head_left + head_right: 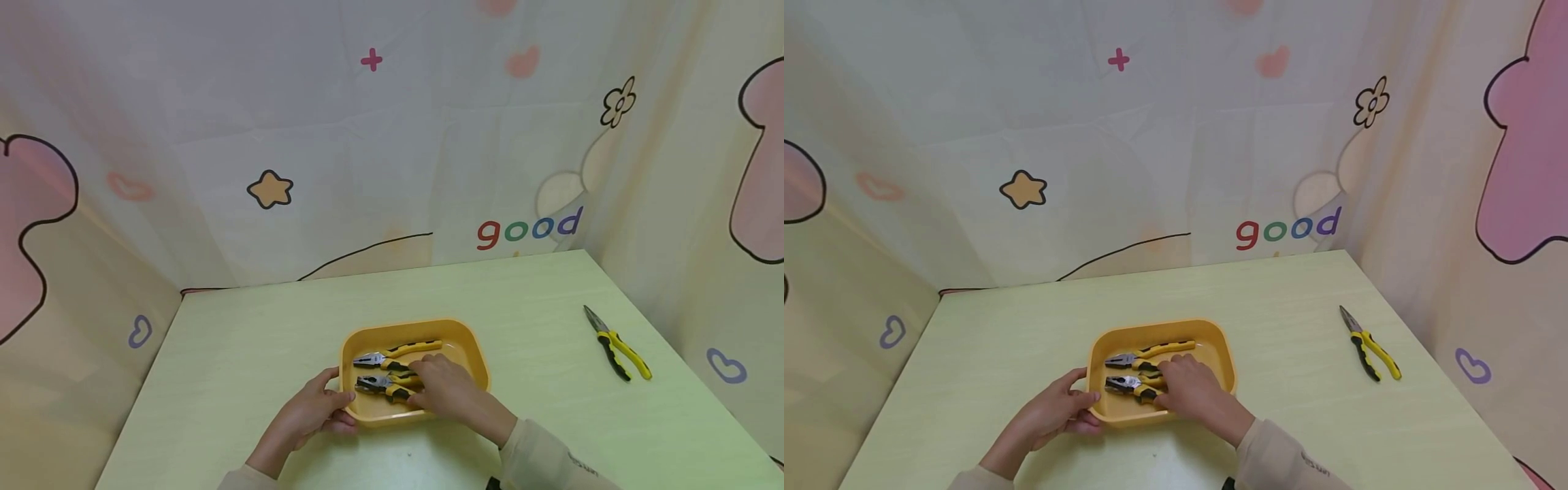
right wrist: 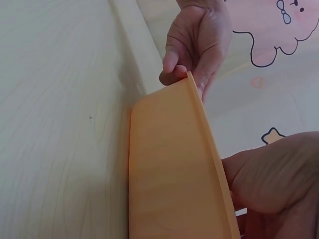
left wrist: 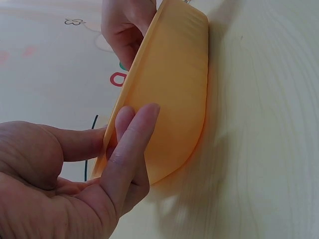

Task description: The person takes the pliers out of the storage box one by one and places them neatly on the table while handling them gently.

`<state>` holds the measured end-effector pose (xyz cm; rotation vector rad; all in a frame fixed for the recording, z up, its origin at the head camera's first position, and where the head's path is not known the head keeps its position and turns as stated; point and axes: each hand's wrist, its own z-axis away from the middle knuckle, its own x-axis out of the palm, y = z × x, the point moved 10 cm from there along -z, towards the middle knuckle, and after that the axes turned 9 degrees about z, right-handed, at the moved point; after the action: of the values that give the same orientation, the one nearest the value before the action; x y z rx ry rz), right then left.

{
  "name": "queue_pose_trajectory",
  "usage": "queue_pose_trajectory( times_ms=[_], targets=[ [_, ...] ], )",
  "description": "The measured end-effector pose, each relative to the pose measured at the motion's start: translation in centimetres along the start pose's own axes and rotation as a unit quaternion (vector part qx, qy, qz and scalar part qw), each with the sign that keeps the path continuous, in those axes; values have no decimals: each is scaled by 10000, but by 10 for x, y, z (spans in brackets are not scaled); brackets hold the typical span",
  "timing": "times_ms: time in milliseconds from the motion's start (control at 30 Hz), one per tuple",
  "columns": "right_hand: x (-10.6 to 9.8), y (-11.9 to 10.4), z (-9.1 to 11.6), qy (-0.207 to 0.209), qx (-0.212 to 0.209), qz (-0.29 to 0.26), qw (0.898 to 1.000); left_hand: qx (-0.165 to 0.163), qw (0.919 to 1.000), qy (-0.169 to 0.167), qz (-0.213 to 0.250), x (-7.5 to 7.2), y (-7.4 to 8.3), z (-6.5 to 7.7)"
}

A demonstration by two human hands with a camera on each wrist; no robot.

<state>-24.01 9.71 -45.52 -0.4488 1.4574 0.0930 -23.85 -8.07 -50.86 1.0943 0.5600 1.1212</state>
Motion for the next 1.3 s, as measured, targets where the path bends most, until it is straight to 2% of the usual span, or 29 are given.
queue_pose_trajectory(
  times_ms=[433,767,1300],
  targets=[
    [6,1,-5,-233,79,263,9993,-52,10000,71,-30,0,0,1],
    [6,2,-5,-89,67,122,9999,-52,9999,122,-27,0,1,1],
    [7,1,-6,-102,29,276,9996,-82,9999,121,-5,0,1,1]
  ],
)
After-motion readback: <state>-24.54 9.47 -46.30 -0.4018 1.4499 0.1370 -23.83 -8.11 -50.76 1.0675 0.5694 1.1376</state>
